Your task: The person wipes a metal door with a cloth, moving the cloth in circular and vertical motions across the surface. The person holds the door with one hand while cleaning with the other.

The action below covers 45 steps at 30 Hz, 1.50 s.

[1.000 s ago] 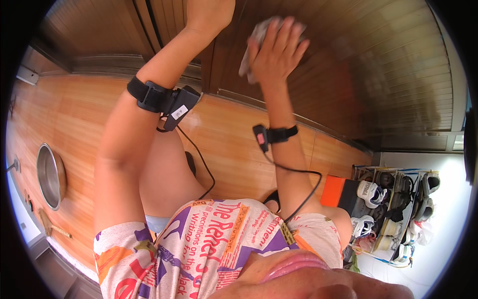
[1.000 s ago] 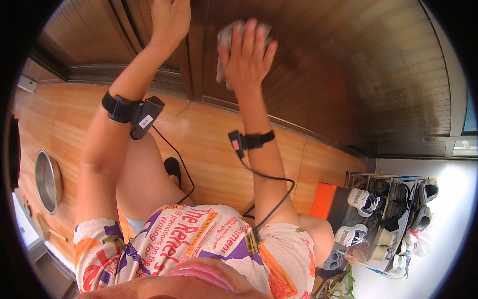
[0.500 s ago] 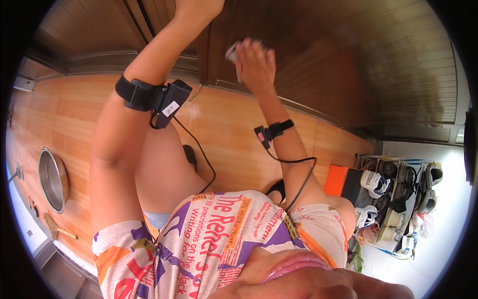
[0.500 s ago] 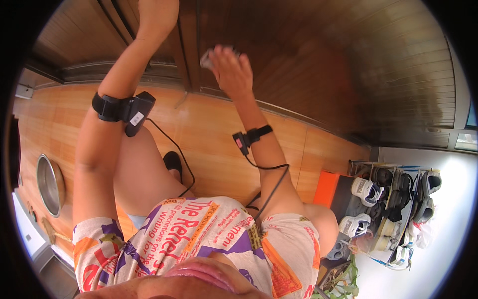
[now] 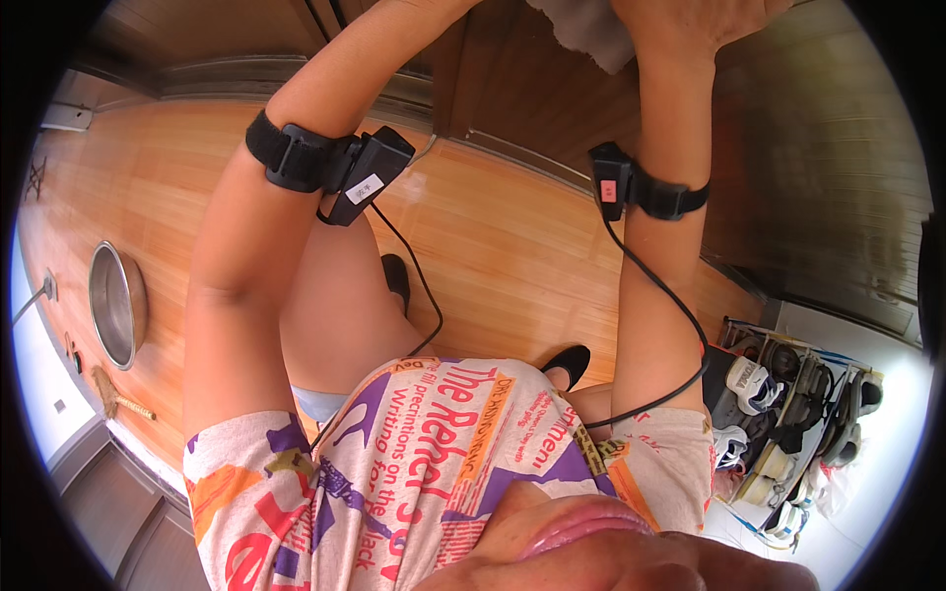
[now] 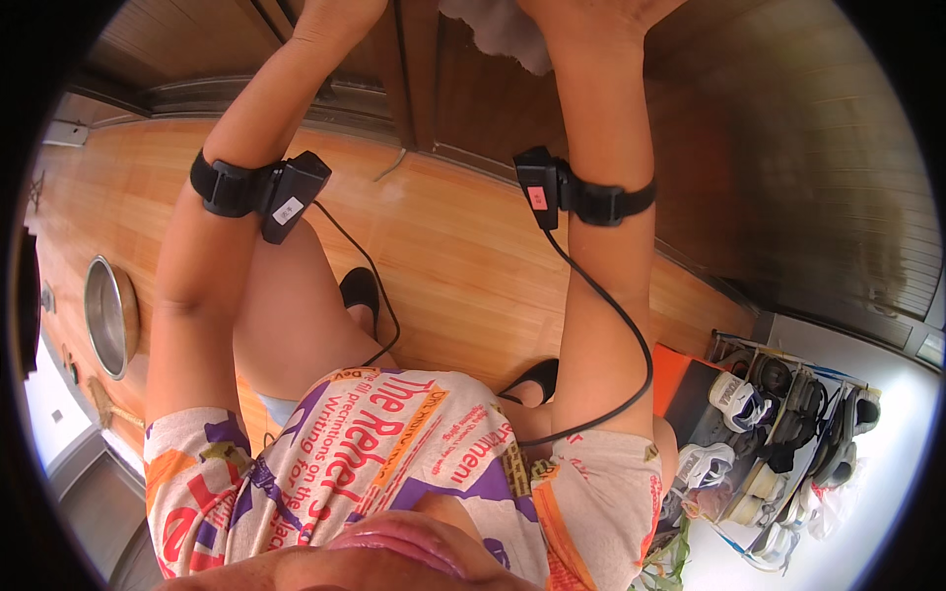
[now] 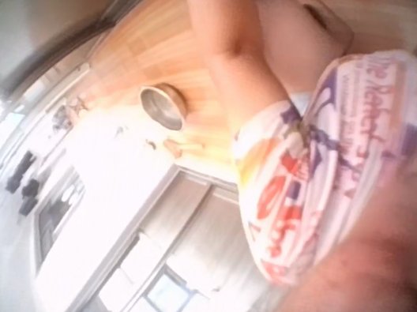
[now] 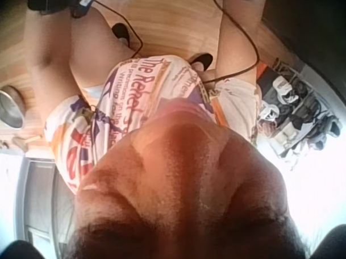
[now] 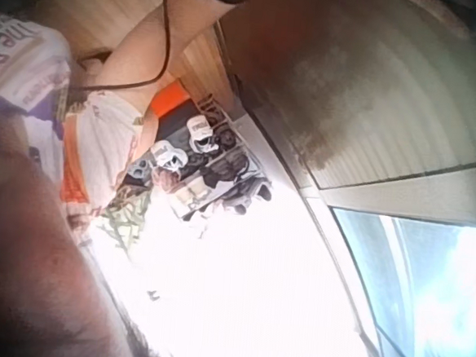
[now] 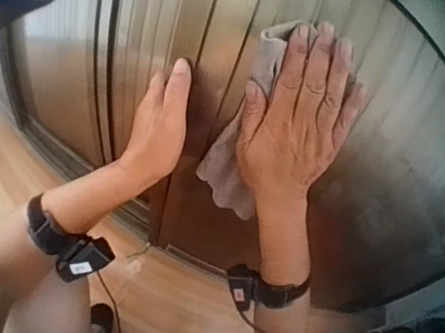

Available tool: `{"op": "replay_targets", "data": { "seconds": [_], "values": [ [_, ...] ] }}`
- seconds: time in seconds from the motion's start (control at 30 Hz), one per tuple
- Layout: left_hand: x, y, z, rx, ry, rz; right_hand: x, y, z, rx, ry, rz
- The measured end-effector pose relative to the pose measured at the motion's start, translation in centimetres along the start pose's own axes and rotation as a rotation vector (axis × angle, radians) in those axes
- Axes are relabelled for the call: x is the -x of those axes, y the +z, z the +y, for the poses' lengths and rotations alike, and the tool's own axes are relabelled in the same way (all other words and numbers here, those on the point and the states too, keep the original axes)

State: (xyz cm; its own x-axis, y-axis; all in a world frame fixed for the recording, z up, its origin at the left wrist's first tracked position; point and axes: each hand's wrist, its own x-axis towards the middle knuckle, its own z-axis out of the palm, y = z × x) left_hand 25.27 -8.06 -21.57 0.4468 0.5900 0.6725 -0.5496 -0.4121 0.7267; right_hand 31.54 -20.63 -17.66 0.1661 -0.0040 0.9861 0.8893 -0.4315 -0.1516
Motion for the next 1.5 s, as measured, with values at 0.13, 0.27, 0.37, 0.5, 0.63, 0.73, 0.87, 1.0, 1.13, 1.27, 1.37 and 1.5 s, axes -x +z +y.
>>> {"op": "replay_targets", "data": {
  "seconds": [0.13,0.27,0.37,0.5,0.63,0.73,0.87,1.0,1.13,1.27,1.37,1.5],
  "values": [
    [0.0,-0.4,-1.2,-0.041,-0.007,-0.034,8.2,-1.1,2.5,0.57,-0.331,-0.33],
    [-0.2,-0.3,-1.7,-0.132,0.038,0.06,20.6,-1.2,3.9,0.672,-0.471,-0.436],
    [-0.4,-0.2,-1.5,-0.148,0.083,0.075,29.3,-1.5,5.5,0.586,-0.57,-0.514],
    [-0.4,-0.3,-1.1,-0.117,0.12,-0.03,35.3,-2.6,8.2,0.593,-0.759,-0.579],
    [-0.3,-0.2,-1.1,-0.113,0.125,0.048,35.0,-4.1,9.9,0.615,-1.011,-0.672],
    [-0.4,0.2,-1.1,-0.165,0.123,0.062,33.7,-5.1,10.0,0.56,-1.114,-0.843],
    [-0.4,-0.1,-0.8,-0.153,0.109,0.017,33.1,-6.5,9.7,0.325,-0.953,-0.916],
    [-0.4,-0.8,-0.7,-0.167,0.096,-0.007,33.3,-7.5,9.9,0.271,-0.887,-0.84],
    [-0.7,-1.1,-1.2,-0.145,0.041,-0.056,33.5,-7.6,9.7,0.341,-0.889,-0.811],
    [-1.0,-0.5,-2.3,-0.158,0.188,0.096,34.5,-6.7,9.0,0.316,-0.844,-0.888],
    [-1.2,-0.3,-2.8,-0.191,0.233,0.072,35.9,-6.2,8.5,0.343,-0.877,-0.993],
    [-1.2,-0.5,-3.0,-0.179,0.253,0.081,36.5,-5.9,8.6,0.417,-0.963,-1.112]
  ]
}}
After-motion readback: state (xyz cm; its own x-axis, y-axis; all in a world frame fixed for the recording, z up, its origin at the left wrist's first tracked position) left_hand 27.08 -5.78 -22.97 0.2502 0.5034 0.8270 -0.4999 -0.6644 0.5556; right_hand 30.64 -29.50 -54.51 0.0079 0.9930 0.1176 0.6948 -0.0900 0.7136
